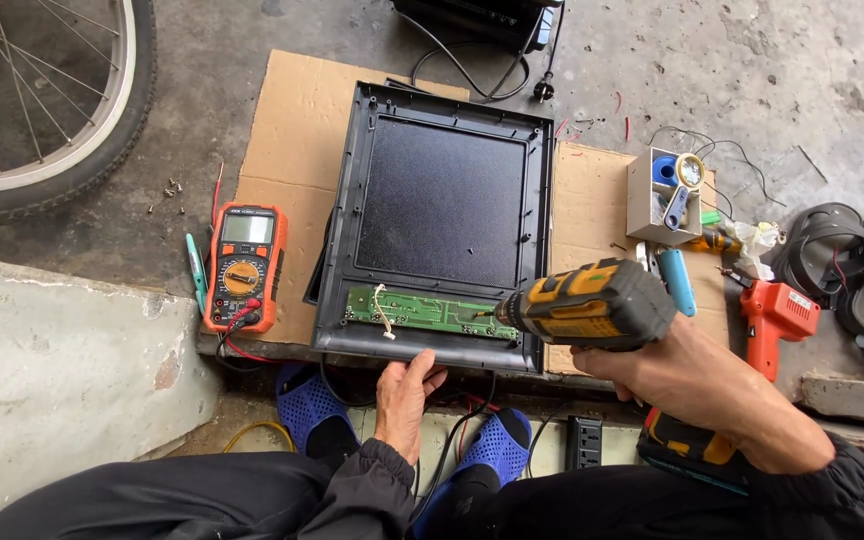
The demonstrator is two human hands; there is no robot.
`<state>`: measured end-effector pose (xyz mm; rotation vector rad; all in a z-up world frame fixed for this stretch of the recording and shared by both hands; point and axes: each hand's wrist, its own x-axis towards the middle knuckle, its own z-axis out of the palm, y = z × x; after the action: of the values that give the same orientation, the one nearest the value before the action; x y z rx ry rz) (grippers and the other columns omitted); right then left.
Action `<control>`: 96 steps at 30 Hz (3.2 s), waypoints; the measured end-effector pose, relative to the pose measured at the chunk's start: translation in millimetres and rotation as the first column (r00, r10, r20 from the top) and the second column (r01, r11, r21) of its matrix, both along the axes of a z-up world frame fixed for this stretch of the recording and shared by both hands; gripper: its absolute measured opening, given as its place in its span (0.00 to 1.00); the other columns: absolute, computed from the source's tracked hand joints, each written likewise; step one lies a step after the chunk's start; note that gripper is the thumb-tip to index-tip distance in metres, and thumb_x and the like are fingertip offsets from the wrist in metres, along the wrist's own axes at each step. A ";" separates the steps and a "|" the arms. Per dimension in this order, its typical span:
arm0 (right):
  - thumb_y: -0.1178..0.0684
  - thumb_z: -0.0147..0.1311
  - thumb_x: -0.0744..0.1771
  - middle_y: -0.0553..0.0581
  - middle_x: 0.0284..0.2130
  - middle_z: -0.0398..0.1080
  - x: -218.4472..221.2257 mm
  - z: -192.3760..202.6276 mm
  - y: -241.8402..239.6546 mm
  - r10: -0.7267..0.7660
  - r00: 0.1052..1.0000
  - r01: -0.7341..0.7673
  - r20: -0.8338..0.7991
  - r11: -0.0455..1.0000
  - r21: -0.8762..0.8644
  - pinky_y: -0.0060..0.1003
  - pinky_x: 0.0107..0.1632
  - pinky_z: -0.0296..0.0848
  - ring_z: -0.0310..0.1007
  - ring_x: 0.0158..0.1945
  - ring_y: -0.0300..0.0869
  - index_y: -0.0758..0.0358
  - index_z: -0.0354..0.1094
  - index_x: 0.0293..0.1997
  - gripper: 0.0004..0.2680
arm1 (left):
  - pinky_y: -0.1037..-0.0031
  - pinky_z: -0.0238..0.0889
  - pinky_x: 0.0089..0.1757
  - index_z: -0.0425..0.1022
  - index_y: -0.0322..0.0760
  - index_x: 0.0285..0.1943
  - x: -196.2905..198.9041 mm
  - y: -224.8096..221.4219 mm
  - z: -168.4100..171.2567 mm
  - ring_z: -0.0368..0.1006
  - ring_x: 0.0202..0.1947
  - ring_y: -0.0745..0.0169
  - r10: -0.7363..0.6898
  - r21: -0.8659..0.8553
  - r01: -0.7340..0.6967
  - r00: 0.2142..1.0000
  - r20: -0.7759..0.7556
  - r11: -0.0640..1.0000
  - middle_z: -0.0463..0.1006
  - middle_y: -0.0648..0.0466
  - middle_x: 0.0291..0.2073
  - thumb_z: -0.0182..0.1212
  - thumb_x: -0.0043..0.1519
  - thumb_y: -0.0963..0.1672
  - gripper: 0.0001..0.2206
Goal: Removing the control panel and internal circuit board from an induction cooker using a power drill.
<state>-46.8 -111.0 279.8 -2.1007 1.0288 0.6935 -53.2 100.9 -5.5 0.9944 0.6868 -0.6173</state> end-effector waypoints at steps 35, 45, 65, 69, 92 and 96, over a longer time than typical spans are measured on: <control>0.54 0.73 0.64 0.63 0.28 0.75 -6.8 -33.7 -6.2 0.220 0.959 -0.214 0.179 0.975 -0.052 0.42 0.29 0.78 0.77 0.25 0.48 0.60 0.82 0.44 0.08 | 0.63 0.79 0.42 0.73 0.52 0.46 44.0 -50.3 -28.5 0.78 0.47 0.56 -0.805 0.830 -0.227 0.216 0.553 0.509 0.69 0.62 0.37 0.71 0.66 0.45 0.08; 0.53 0.74 0.64 0.63 0.21 0.76 -12.6 13.3 17.3 0.209 0.965 -0.199 0.158 0.977 -0.074 0.44 0.33 0.79 0.79 0.25 0.49 0.68 0.81 0.34 0.08 | 0.68 0.77 0.38 0.68 0.52 0.41 46.7 -51.5 -23.7 0.77 0.42 0.57 -0.839 0.815 -0.365 0.141 0.526 0.450 0.65 0.62 0.34 0.71 0.66 0.46 0.11; 0.57 0.68 0.67 0.64 0.20 0.71 -18.3 19.1 8.1 0.002 0.978 -0.010 0.207 0.999 0.035 0.41 0.29 0.60 0.67 0.25 0.47 0.64 0.86 0.52 0.10 | 0.77 0.72 0.35 0.83 0.40 0.60 48.3 30.2 70.5 0.76 0.36 0.67 -0.440 0.740 -0.404 0.614 0.656 0.539 0.82 0.56 0.48 0.62 0.71 0.42 0.11; 0.60 0.66 0.65 0.64 0.30 0.81 -2.1 15.6 27.7 0.036 0.982 -0.049 0.188 0.997 0.062 0.41 0.29 0.64 0.71 0.27 0.48 0.62 0.83 0.61 0.16 | 0.51 0.58 0.65 0.76 0.41 0.67 28.7 41.9 42.1 0.66 0.70 0.40 -0.568 0.828 -0.421 0.602 0.561 0.371 0.72 0.42 0.69 0.73 0.61 0.50 0.25; 0.55 0.68 0.63 0.65 0.13 0.75 44.1 7.3 87.3 0.303 0.938 -0.311 0.169 0.950 0.024 0.44 0.34 0.71 0.75 0.21 0.51 0.69 0.87 0.45 0.10 | 0.62 0.78 0.55 0.89 0.52 0.52 60.9 55.6 -28.1 0.82 0.58 0.54 -0.330 0.732 -0.512 0.667 0.668 0.449 0.86 0.62 0.59 0.74 0.67 0.52 0.10; 0.55 0.69 0.62 0.65 0.12 0.74 44.2 6.3 90.2 0.290 0.941 -0.297 0.178 0.955 0.016 0.44 0.33 0.71 0.73 0.19 0.50 0.68 0.88 0.41 0.09 | 0.62 0.78 0.55 0.89 0.52 0.52 61.1 55.5 -28.1 0.82 0.58 0.54 -0.317 0.726 -0.512 0.669 0.673 0.460 0.86 0.62 0.58 0.74 0.67 0.52 0.10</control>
<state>-2.6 -20.8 286.1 -2.2561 0.6061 0.6530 7.9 156.3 -33.6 2.0404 0.2512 0.4443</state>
